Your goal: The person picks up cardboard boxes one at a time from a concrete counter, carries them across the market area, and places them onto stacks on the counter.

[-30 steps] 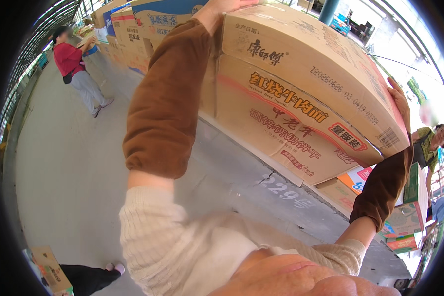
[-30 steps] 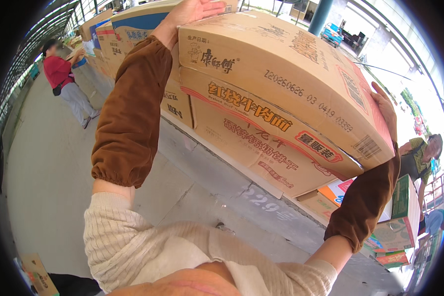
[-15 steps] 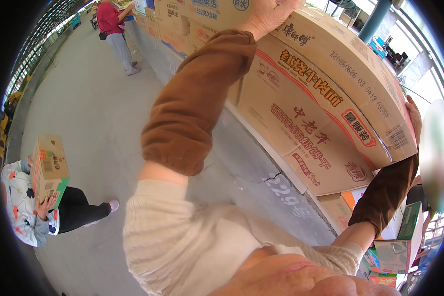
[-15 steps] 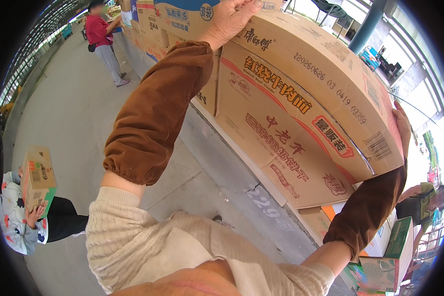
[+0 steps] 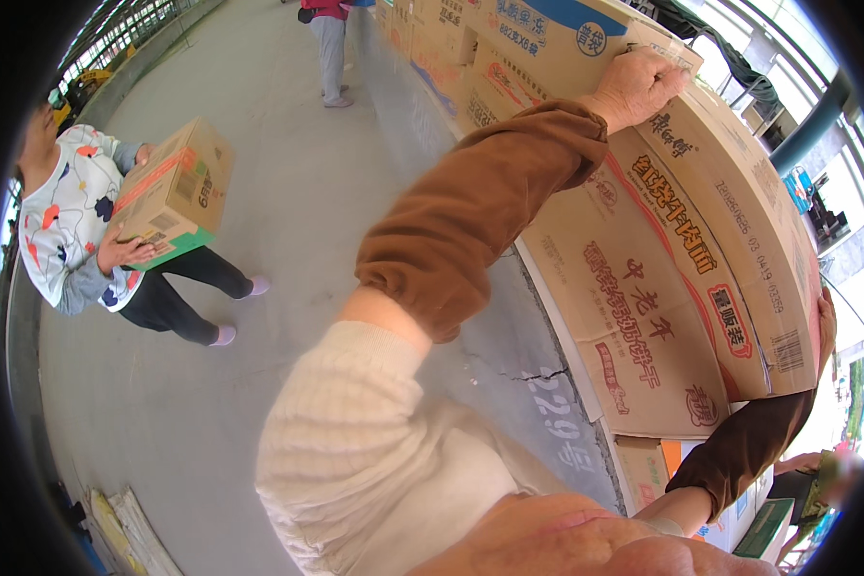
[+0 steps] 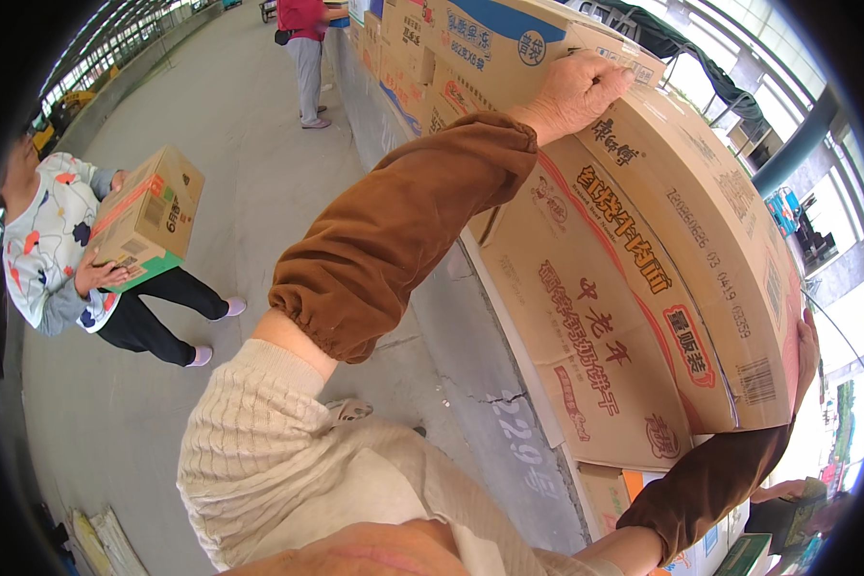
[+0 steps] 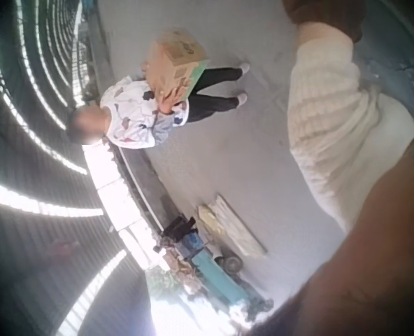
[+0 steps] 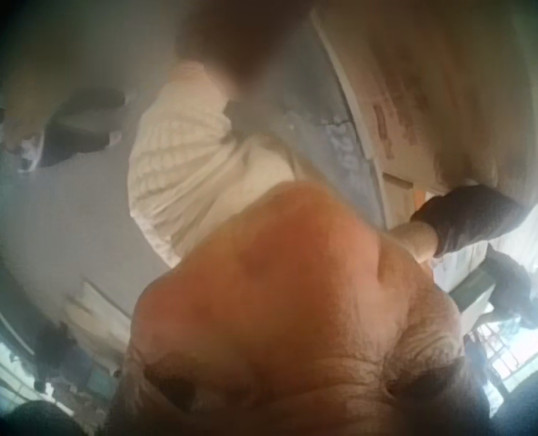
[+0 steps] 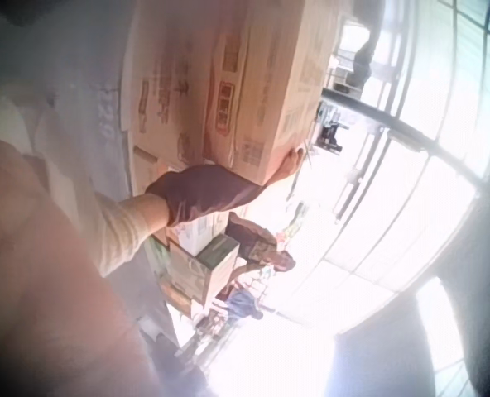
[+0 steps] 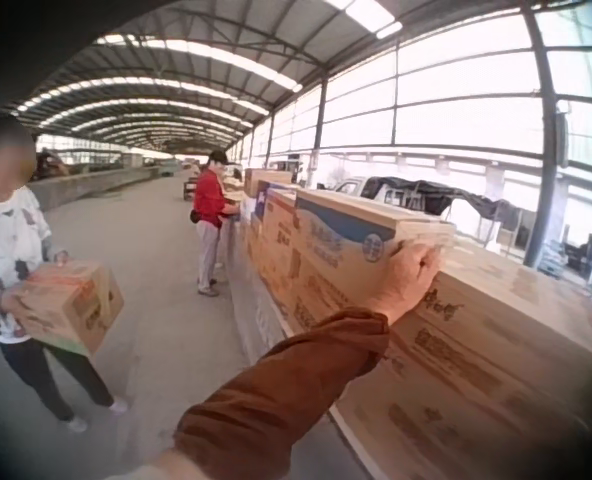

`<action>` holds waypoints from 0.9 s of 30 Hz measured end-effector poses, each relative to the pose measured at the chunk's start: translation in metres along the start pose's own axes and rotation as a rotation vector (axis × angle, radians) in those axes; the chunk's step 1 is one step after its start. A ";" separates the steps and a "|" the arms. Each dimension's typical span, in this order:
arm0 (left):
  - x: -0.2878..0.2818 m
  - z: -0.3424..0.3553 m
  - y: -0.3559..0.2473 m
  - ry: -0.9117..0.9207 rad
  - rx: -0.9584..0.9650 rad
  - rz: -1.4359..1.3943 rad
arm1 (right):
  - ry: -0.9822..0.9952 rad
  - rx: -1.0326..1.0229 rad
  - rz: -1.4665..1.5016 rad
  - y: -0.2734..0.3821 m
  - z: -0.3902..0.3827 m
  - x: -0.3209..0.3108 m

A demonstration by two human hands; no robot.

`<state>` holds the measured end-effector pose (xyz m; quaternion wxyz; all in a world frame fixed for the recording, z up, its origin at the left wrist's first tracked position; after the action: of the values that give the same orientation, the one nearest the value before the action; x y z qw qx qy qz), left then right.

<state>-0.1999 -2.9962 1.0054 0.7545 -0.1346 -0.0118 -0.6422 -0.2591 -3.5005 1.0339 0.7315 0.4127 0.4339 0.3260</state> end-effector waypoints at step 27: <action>-0.130 -0.542 -0.114 1.076 -1.003 -0.038 | -0.552 -0.421 -0.554 0.026 -0.225 0.043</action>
<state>-0.4176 -3.0045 0.4801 0.4924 -0.1294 0.6530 -0.5606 -0.4483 -3.3808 0.9774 0.9478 0.1946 0.2407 0.0765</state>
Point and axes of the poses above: each hand's wrist, its own z-axis towards the middle knuckle, its own x-axis out of the palm, y = z × x, the point moved 6 cm from there along z, towards the middle knuckle, and after that the axes turned 11 degrees about -z, right-handed, at the moved point
